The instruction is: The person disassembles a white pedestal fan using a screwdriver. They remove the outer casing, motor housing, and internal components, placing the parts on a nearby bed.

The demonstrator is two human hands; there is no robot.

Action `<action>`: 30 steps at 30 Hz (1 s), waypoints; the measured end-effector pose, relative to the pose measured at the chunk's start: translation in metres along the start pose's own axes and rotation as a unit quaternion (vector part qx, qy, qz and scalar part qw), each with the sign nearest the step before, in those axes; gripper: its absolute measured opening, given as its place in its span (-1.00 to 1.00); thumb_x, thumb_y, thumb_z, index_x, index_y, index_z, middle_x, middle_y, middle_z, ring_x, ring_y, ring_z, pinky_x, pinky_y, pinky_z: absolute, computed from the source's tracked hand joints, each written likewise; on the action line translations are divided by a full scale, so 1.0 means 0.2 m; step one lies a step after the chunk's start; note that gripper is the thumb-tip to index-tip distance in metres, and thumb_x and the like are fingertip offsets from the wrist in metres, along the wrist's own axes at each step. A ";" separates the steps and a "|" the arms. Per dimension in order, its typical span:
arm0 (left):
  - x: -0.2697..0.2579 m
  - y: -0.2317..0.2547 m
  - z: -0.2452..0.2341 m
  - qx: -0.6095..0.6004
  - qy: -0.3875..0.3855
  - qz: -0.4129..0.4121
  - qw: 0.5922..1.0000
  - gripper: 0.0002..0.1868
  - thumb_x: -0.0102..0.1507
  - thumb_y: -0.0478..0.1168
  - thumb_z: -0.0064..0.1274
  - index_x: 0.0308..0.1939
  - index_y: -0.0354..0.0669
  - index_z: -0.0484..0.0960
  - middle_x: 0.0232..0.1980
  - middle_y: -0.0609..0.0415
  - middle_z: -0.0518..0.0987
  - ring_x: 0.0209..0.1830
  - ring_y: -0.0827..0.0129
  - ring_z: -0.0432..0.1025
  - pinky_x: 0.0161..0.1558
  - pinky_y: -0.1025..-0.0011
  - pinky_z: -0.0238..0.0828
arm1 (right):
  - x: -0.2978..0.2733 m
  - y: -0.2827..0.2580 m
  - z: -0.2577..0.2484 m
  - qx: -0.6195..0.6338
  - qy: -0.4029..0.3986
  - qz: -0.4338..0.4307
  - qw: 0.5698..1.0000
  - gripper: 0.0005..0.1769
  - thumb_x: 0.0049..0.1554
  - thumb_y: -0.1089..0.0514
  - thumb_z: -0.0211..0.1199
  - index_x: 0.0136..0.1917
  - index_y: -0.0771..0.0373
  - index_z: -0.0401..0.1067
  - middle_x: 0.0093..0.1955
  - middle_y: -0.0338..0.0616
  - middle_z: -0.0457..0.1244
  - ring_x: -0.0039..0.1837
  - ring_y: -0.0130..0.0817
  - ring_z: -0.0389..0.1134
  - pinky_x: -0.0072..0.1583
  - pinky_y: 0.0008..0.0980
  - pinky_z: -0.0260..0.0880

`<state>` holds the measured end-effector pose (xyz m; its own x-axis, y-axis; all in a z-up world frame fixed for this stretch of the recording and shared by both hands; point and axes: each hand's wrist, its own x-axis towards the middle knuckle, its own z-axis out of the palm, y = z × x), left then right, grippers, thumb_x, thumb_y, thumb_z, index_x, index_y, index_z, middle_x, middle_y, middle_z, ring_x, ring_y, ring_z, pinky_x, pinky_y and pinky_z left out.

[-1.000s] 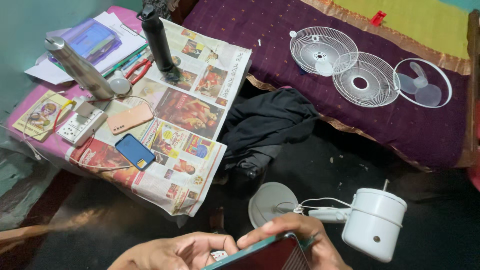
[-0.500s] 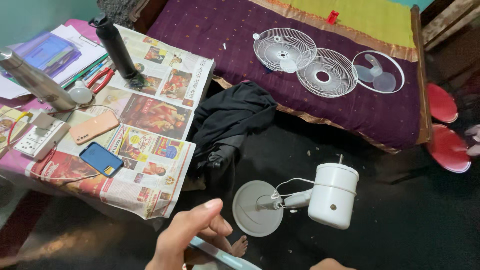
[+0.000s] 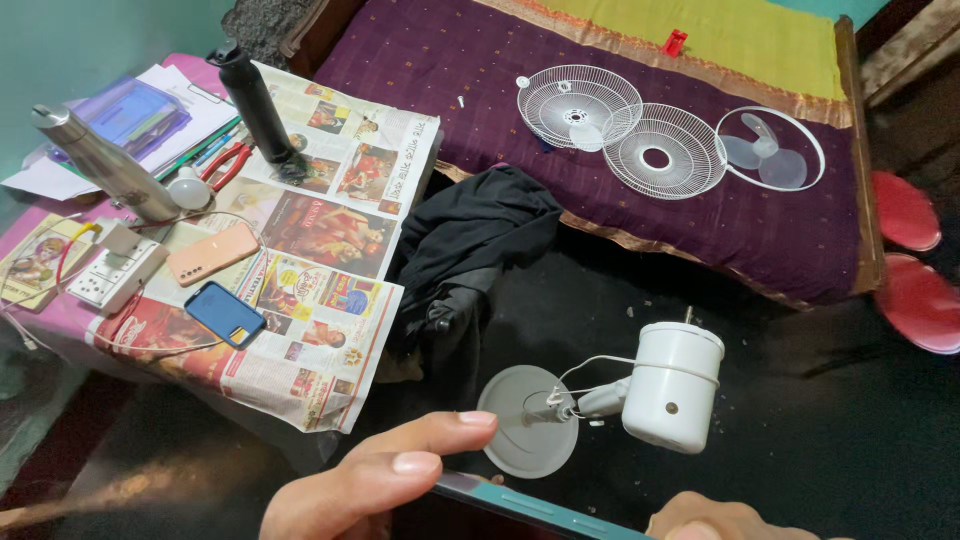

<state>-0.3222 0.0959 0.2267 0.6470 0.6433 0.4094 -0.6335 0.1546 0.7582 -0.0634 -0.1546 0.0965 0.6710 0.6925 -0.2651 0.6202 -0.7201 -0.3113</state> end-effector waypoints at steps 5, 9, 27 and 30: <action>0.01 0.00 -0.01 0.061 -0.041 0.059 0.996 -0.72 0.43 -0.32 -0.06 0.20 -0.31 0.35 0.25 -0.63 0.44 0.28 -0.26 0.50 0.31 -0.04 0.49 | -0.02 0.00 -0.02 -0.086 -0.033 0.044 0.995 -0.74 0.21 -0.19 0.10 -0.17 -0.11 0.49 -0.18 -0.35 0.32 -0.09 -0.43 0.36 0.45 0.25 0.08; -0.04 0.06 -0.06 0.045 -0.049 -0.029 0.997 -0.75 0.42 -0.39 -0.08 0.17 -0.36 0.37 0.26 -0.71 0.42 0.29 -0.34 0.45 0.33 -0.13 0.40 | -0.05 -0.22 -0.11 -0.370 -0.110 0.179 0.905 -0.74 0.20 -0.29 0.05 -0.19 -0.27 0.46 -0.20 -0.58 0.31 -0.08 -0.64 0.33 0.53 0.15 0.02; 0.14 0.08 -0.18 0.074 -0.158 -0.274 0.946 -0.35 0.37 0.09 -0.03 0.44 -0.19 0.41 0.02 -0.18 0.64 -0.02 0.17 0.62 0.01 0.21 0.64 | 0.17 -0.59 -0.49 0.471 0.004 -0.529 0.706 -0.65 0.26 -0.02 0.10 -0.26 0.17 0.49 -0.21 -0.16 0.40 -0.32 -0.49 0.32 -0.08 -0.22 0.12; 0.31 0.13 -0.30 0.045 -0.347 -0.398 0.848 -0.34 0.42 0.25 -0.32 0.29 -0.16 0.52 0.16 0.07 0.62 0.14 0.43 0.51 0.08 0.46 0.41 | 0.26 -0.77 -0.48 0.491 -0.050 -0.600 0.629 -0.63 0.27 0.02 0.11 -0.27 0.25 0.49 -0.21 -0.09 0.41 -0.37 -0.46 0.31 -0.19 -0.28 0.14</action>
<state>-0.3235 0.1853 0.2420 0.9685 -0.2380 -0.0728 0.1349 0.2560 0.9572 -0.0850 -0.0125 0.2178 -0.1005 0.7453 0.6591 0.0719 0.6662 -0.7423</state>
